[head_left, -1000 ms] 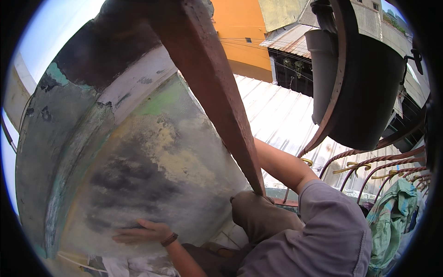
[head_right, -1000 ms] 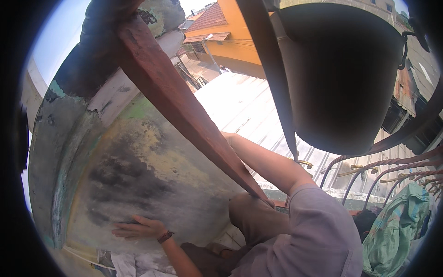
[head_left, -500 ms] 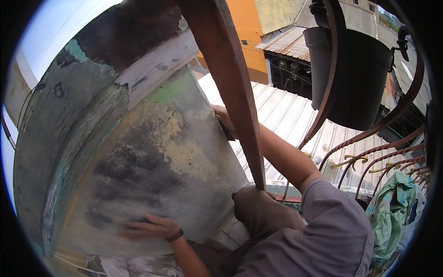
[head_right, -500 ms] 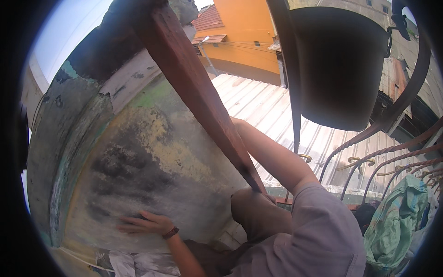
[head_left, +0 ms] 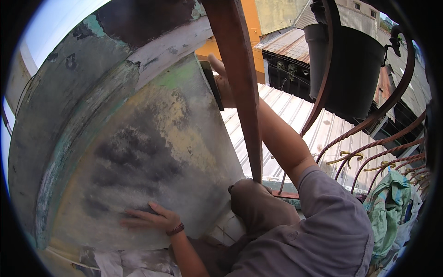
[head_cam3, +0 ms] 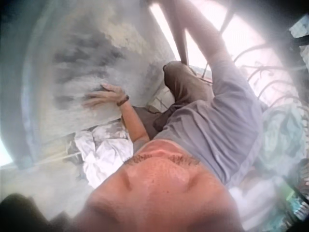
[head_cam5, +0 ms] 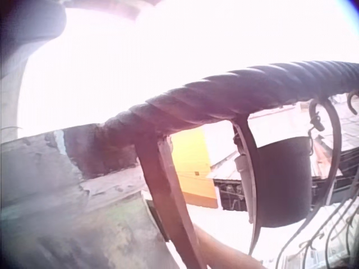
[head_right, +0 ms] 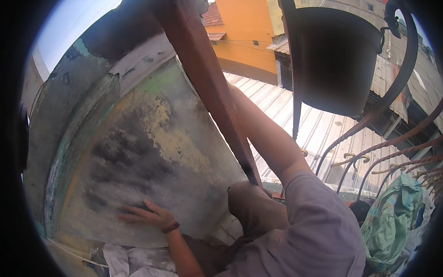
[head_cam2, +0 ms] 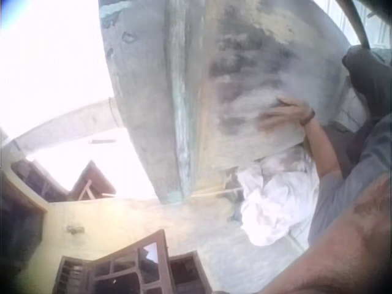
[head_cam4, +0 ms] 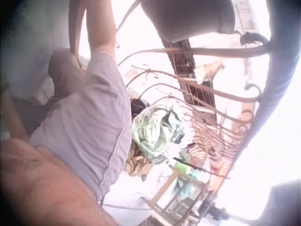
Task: The person uses a sanding block to sand a large, curved, weathered surface on a balcony. They move around the object, sanding different sections and edges while handling the sanding block with both hands.
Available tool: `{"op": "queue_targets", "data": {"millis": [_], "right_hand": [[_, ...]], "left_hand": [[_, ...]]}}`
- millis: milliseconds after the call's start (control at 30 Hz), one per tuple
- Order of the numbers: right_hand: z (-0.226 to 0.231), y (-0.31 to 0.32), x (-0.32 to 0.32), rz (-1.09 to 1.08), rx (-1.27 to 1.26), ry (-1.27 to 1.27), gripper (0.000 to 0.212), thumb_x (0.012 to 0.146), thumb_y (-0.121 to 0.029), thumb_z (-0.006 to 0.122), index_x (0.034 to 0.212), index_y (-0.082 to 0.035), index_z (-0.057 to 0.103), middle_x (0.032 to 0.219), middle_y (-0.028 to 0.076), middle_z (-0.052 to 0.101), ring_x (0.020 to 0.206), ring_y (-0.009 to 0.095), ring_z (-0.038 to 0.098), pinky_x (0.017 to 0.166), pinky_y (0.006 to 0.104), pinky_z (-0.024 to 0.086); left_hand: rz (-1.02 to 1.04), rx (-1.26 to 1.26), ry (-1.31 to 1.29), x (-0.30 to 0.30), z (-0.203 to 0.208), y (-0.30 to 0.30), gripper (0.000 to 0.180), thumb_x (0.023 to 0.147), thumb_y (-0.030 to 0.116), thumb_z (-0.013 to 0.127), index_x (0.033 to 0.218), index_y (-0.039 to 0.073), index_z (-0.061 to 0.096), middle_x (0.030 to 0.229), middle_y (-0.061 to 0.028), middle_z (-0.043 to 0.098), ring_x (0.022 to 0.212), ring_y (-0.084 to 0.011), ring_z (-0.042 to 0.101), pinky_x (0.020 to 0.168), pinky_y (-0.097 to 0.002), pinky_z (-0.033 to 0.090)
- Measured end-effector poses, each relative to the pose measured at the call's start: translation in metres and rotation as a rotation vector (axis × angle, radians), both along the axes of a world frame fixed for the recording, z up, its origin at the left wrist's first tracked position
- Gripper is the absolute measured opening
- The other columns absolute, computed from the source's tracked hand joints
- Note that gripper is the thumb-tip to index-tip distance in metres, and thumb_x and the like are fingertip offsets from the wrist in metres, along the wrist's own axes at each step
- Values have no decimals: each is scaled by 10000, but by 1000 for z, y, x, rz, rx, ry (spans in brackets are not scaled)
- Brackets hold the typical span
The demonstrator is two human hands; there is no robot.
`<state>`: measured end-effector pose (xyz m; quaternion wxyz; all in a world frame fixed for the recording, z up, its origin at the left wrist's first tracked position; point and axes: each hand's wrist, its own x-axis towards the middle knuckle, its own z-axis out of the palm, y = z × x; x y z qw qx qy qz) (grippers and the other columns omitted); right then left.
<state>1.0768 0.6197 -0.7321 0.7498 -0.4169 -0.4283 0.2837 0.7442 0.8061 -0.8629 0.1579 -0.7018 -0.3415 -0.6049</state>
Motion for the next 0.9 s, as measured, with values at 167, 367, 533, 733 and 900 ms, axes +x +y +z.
{"op": "queue_targets", "data": {"millis": [167,367,533,733,900], "right_hand": [[-64,15,-22,0,-130,48,529,997,-349,390,1372,24,418,1266,184,540,1102,248,561,969,379,437],[-85,21,-30,25,-183,75,529,997,-351,385,1364,28,424,1255,186,547,1090,251,569,961,383,445],[-12,21,-1,16,-16,14,529,996,-352,381,1358,32,429,1246,188,553,1079,253,577,955,387,452],[-112,27,-37,11,-214,105,530,996,-353,376,1350,36,436,1235,190,560,1067,256,585,948,391,461],[-27,29,-7,22,-60,27,530,996,-354,372,1344,40,441,1225,192,566,1057,258,592,941,395,468]], "left_hand": [[-42,-14,-13,-1,-1,0,710,990,427,356,1508,-25,180,1554,-319,13,1455,-453,8,1118,-627,-10],[-57,23,-33,8,-6,1,704,990,411,355,1508,-29,172,1556,-314,15,1453,-460,-6,1115,-630,-16],[-44,-1,4,6,-11,-3,701,986,400,370,1509,-23,173,1557,-312,8,1453,-461,-7,1109,-638,-16],[-86,2,-1,3,-12,3,701,974,358,409,1502,-41,179,1553,-321,-20,1444,-479,-42,1099,-657,-29],[-58,15,-2,7,-12,3,702,973,361,411,1501,-40,182,1556,-314,-19,1444,-481,-36,1102,-650,-31]]}}
